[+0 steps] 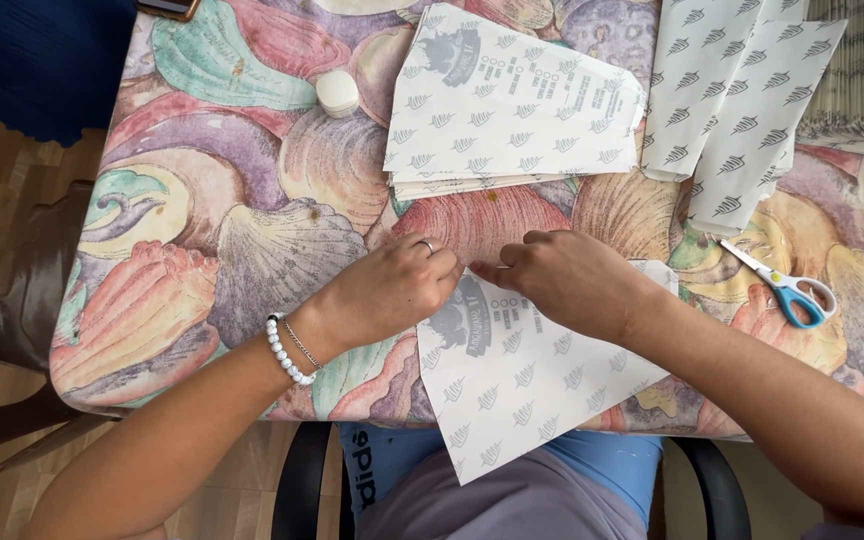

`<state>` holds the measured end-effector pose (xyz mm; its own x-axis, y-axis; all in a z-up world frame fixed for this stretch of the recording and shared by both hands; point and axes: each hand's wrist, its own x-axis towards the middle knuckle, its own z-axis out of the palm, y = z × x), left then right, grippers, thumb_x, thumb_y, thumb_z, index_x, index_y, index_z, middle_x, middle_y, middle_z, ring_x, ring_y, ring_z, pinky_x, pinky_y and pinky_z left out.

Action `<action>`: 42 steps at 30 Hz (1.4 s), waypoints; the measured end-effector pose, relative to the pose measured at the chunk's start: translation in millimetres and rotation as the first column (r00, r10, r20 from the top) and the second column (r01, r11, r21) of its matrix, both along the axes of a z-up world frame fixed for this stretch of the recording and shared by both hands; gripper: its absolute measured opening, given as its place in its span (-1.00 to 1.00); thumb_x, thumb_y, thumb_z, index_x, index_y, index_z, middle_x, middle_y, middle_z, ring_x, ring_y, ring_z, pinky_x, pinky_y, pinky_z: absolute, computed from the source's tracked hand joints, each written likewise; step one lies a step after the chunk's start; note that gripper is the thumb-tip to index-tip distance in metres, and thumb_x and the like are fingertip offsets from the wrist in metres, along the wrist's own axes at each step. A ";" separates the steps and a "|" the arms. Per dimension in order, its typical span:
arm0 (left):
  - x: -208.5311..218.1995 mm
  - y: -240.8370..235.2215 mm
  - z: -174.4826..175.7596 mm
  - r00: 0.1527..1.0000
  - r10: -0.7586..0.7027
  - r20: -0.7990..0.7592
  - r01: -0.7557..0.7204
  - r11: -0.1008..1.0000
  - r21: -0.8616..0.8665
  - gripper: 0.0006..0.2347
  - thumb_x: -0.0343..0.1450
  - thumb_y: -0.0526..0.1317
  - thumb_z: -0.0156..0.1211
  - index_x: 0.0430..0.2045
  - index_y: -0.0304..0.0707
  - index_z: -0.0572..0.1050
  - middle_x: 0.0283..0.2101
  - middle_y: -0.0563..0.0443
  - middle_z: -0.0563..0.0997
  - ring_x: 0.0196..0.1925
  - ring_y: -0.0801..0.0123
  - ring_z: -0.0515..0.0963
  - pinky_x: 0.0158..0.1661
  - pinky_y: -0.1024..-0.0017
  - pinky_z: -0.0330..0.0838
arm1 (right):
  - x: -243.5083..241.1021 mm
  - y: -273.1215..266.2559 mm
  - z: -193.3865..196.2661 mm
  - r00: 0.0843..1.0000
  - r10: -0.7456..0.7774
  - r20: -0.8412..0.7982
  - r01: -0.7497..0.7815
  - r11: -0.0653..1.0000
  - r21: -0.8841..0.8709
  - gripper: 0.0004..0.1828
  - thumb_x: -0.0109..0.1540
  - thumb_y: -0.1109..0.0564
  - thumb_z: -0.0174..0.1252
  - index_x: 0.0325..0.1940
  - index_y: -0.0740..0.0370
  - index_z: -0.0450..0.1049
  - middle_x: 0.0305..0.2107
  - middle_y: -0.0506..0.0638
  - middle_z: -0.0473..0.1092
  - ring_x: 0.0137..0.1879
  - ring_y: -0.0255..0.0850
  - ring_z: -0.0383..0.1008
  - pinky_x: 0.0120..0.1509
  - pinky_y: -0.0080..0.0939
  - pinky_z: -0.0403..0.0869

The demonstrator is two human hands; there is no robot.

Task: Manually folding printed paper sheets into bags and organizing them into stacks.

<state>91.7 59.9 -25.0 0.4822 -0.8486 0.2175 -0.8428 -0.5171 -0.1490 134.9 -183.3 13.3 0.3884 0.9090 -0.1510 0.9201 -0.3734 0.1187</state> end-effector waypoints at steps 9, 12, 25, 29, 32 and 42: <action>-5.0 -2.0 5.6 0.998 0.062 -0.006 -0.062 0.998 -0.013 -0.86 0.36 -0.49 0.15 -0.55 -0.31 0.62 -0.41 0.02 0.48 -0.30 0.26 0.51 -0.25 0.26 0.38 | -0.4 6.3 -0.6 1.000 -0.001 0.023 0.004 0.991 -0.137 -0.58 0.25 0.26 0.10 0.15 -0.08 0.54 -0.32 -0.15 0.54 -0.23 -0.27 0.57 -0.04 -0.25 0.58; -16.8 10.3 7.1 0.983 0.180 -0.038 -0.179 0.983 0.027 -0.86 0.37 -0.45 0.11 -0.38 -0.33 0.65 -0.29 0.00 0.52 -0.21 0.23 0.47 -0.25 0.23 0.30 | -1.4 8.2 3.7 1.000 -0.015 0.009 0.016 0.988 -0.153 -0.58 0.28 0.25 0.07 0.17 -0.09 0.54 -0.30 -0.16 0.54 -0.21 -0.29 0.57 -0.03 -0.28 0.57; -59.0 -28.1 -3.6 0.935 0.209 -0.288 -0.304 0.889 -0.342 -0.54 0.35 -0.69 -0.17 0.18 -0.62 0.35 0.06 -0.53 0.48 0.19 -0.36 0.49 -0.06 0.03 0.57 | -0.9 0.0 -14.7 0.998 0.011 0.054 -0.007 0.998 -0.069 -0.70 0.26 0.23 0.13 0.02 -0.04 0.60 -0.28 -0.15 0.53 -0.18 -0.25 0.59 -0.11 -0.25 0.60; -67.3 -49.4 -22.6 0.895 0.443 -0.054 -0.446 0.883 -0.143 -0.54 0.42 -0.42 -0.07 0.29 -0.45 0.27 0.12 -0.33 0.49 0.25 -0.07 0.47 0.18 0.13 0.39 | -3.1 -19.7 -16.3 0.999 0.021 0.039 -0.026 0.989 0.143 -0.73 0.29 0.24 0.03 -0.03 0.05 0.59 -0.32 -0.06 0.46 -0.17 -0.19 0.53 -0.04 -0.24 0.55; -71.1 -55.9 -30.4 0.863 0.505 -0.014 -0.504 0.860 -0.085 -0.51 0.41 -0.37 -0.05 0.31 -0.42 0.28 0.14 -0.32 0.49 0.25 -0.06 0.46 0.22 0.08 0.35 | -3.3 -46.6 -14.0 0.997 -0.050 -0.055 0.061 0.973 0.221 -0.73 0.33 0.27 0.02 -0.03 0.12 0.62 -0.31 0.00 0.51 -0.12 -0.19 0.56 0.03 -0.30 0.55; -67.7 -63.9 -35.7 0.829 0.558 0.030 -0.559 0.829 0.001 -0.52 0.41 -0.32 -0.06 0.30 -0.39 0.27 0.24 -0.22 0.40 0.26 0.06 0.38 0.24 0.14 0.31 | 19.0 -130.0 -37.7 0.965 -0.256 -0.065 0.264 0.920 0.289 -0.74 0.28 0.23 0.14 -0.05 -0.02 0.66 -0.25 -0.24 0.55 -0.32 -0.09 0.55 -0.38 -0.01 0.56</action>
